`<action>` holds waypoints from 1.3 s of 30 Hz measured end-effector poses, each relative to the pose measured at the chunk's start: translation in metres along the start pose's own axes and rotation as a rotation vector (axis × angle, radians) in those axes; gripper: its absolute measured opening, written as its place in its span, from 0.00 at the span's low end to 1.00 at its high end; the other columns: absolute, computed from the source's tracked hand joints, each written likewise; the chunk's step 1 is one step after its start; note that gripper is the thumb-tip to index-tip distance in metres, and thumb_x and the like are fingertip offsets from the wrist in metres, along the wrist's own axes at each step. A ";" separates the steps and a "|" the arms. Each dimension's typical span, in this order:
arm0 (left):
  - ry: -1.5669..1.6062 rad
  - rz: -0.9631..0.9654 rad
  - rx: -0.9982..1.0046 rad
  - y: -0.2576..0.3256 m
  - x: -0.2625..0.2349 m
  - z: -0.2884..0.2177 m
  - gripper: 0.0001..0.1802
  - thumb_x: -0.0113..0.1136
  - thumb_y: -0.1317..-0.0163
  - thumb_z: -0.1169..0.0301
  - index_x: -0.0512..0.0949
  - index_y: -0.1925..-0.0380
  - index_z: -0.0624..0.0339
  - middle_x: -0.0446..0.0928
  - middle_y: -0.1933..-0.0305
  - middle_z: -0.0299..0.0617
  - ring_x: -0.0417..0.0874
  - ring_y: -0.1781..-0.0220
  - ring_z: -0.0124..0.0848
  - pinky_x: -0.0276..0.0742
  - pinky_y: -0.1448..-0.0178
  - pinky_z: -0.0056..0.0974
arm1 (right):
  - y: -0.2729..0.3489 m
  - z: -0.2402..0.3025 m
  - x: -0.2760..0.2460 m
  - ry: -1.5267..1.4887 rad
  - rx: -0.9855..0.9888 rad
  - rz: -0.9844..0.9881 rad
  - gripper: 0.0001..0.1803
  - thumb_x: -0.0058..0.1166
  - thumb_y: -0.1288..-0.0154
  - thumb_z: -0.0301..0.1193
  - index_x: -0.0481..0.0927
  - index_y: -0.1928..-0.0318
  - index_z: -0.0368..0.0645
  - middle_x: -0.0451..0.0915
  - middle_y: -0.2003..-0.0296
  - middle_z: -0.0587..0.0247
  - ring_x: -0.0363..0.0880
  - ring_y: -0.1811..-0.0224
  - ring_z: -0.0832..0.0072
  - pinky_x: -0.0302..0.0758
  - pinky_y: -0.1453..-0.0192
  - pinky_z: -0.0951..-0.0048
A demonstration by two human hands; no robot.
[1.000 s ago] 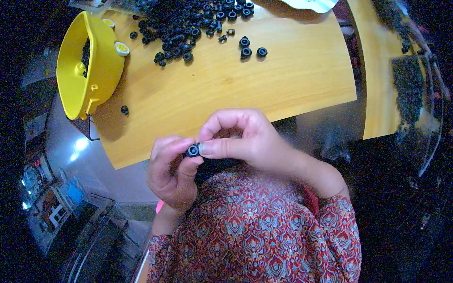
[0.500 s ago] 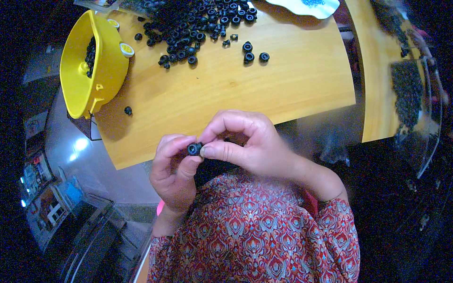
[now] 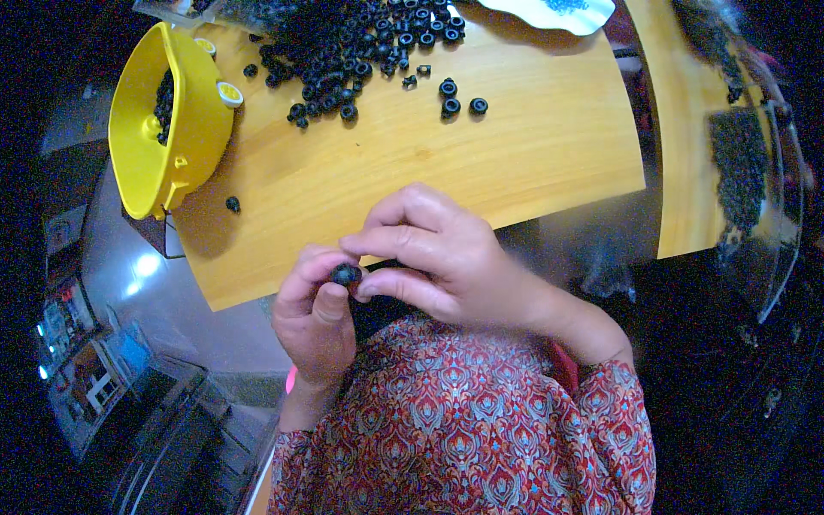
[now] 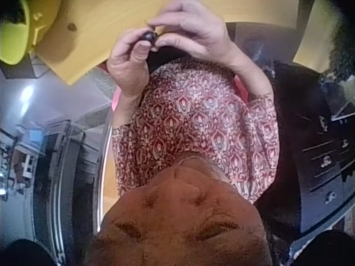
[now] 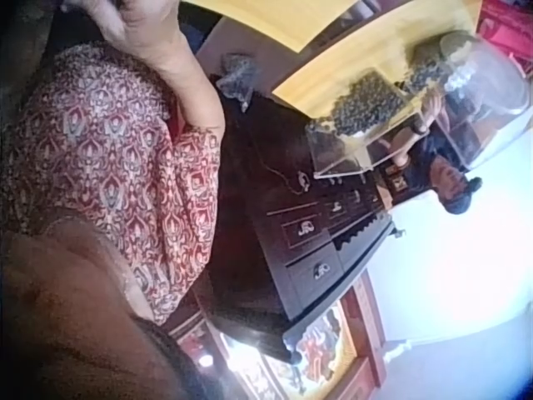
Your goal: The recorder is manually inserting tiny blue beads into small black grommet-like rings at a wooden table.
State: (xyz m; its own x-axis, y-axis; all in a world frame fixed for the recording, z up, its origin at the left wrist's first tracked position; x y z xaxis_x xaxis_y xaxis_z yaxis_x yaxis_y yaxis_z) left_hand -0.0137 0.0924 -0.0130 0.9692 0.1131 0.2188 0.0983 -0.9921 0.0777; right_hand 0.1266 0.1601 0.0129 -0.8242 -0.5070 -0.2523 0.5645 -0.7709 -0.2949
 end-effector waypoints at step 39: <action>-0.091 -0.057 -0.119 -0.005 -0.040 -0.003 0.08 0.60 0.40 0.77 0.78 0.61 0.67 0.76 0.65 0.42 0.77 0.64 0.29 0.73 0.58 0.29 | -0.155 0.015 -0.015 0.086 -0.020 -0.143 0.14 0.55 0.39 0.16 0.78 0.51 0.33 0.80 0.61 0.63 0.79 0.59 0.80 0.75 0.56 0.83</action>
State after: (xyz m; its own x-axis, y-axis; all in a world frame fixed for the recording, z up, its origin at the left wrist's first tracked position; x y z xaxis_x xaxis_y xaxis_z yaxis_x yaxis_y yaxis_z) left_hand -0.0540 0.0924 -0.0194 0.9798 0.1581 0.1223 0.1312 -0.9702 0.2037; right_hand 0.0508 0.2809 0.0759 -0.8899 -0.3568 -0.2842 0.4429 -0.8247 -0.3518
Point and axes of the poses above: each hand's wrist, its own y-axis away from the middle knuckle, its own x-axis out of the palm, z = x × y, the point moved 6 cm from there along -y, towards the middle knuckle
